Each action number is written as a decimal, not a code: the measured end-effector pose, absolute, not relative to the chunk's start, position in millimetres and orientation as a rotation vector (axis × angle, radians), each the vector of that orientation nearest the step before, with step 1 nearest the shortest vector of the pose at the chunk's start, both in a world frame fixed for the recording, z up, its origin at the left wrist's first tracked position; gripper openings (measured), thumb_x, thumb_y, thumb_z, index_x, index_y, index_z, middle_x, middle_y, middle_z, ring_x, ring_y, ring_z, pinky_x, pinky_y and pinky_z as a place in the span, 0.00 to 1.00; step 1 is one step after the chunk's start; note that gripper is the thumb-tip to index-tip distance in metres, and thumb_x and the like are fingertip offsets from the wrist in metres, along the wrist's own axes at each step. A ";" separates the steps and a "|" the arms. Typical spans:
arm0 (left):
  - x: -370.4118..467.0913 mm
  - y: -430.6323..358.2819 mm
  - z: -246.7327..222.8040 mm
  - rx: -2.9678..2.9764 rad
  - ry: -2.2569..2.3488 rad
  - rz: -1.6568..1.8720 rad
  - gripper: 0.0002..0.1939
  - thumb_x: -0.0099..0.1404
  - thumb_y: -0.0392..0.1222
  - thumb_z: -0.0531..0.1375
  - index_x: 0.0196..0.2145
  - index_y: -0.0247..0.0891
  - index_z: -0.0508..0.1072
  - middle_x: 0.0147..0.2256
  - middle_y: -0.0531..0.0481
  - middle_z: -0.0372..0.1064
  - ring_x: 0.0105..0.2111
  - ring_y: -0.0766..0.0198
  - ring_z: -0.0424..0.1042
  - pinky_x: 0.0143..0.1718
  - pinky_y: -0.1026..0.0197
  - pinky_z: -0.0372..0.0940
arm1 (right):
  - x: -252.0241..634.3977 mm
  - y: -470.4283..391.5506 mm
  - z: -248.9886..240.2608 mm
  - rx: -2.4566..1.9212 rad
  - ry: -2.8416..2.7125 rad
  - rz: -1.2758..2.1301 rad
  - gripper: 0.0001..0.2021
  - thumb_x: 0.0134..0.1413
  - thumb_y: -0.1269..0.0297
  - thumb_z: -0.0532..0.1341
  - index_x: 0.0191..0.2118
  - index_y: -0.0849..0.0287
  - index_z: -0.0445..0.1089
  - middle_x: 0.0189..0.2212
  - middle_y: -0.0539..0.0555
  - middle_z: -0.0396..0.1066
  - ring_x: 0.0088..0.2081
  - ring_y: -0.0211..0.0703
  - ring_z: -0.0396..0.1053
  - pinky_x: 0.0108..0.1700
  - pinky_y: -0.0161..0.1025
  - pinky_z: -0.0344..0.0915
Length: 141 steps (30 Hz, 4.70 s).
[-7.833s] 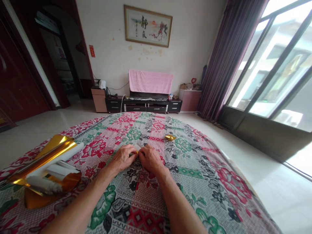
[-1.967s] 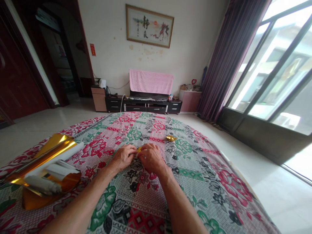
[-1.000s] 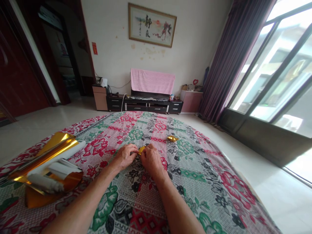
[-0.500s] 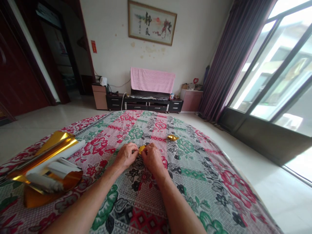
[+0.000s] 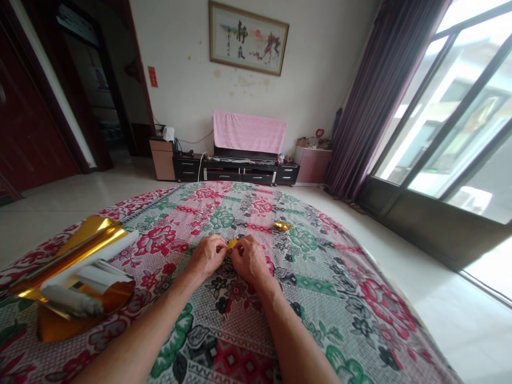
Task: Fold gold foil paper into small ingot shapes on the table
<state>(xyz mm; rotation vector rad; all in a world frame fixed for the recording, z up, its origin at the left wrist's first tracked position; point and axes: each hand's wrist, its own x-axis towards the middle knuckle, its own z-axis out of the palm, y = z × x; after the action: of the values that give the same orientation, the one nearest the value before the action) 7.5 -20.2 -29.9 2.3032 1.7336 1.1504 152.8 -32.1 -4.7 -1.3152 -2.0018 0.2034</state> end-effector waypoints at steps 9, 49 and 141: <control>6.4 -21.0 -29.5 2.311 1.711 1.153 0.08 0.58 0.32 0.54 0.26 0.36 0.72 0.31 0.46 0.70 0.37 0.62 0.68 0.42 0.59 0.64 | 146.8 -27.8 -10.1 -1.392 -1.998 0.166 0.09 0.49 0.74 0.56 0.22 0.62 0.69 0.30 0.54 0.70 0.34 0.37 0.67 0.39 0.31 0.60; 4.8 -19.3 -27.8 2.261 1.692 1.119 0.07 0.57 0.32 0.56 0.25 0.36 0.73 0.31 0.47 0.70 0.37 0.63 0.69 0.42 0.61 0.63 | 144.4 -25.1 -6.4 -1.488 -1.934 0.204 0.08 0.44 0.74 0.57 0.19 0.62 0.68 0.26 0.53 0.69 0.30 0.36 0.66 0.34 0.30 0.58; 13.7 -29.6 -15.3 2.283 1.807 1.094 0.04 0.58 0.35 0.56 0.29 0.38 0.70 0.33 0.48 0.67 0.37 0.61 0.66 0.39 0.62 0.60 | 169.4 -17.4 -9.0 -1.296 -2.014 0.137 0.12 0.53 0.73 0.53 0.34 0.61 0.74 0.33 0.56 0.71 0.36 0.38 0.68 0.41 0.32 0.61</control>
<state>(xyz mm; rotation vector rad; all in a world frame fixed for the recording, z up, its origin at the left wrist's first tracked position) 13.7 -29.6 -15.3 2.2827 1.8071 1.0938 169.4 -17.4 -9.0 -1.2965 -2.0137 0.1371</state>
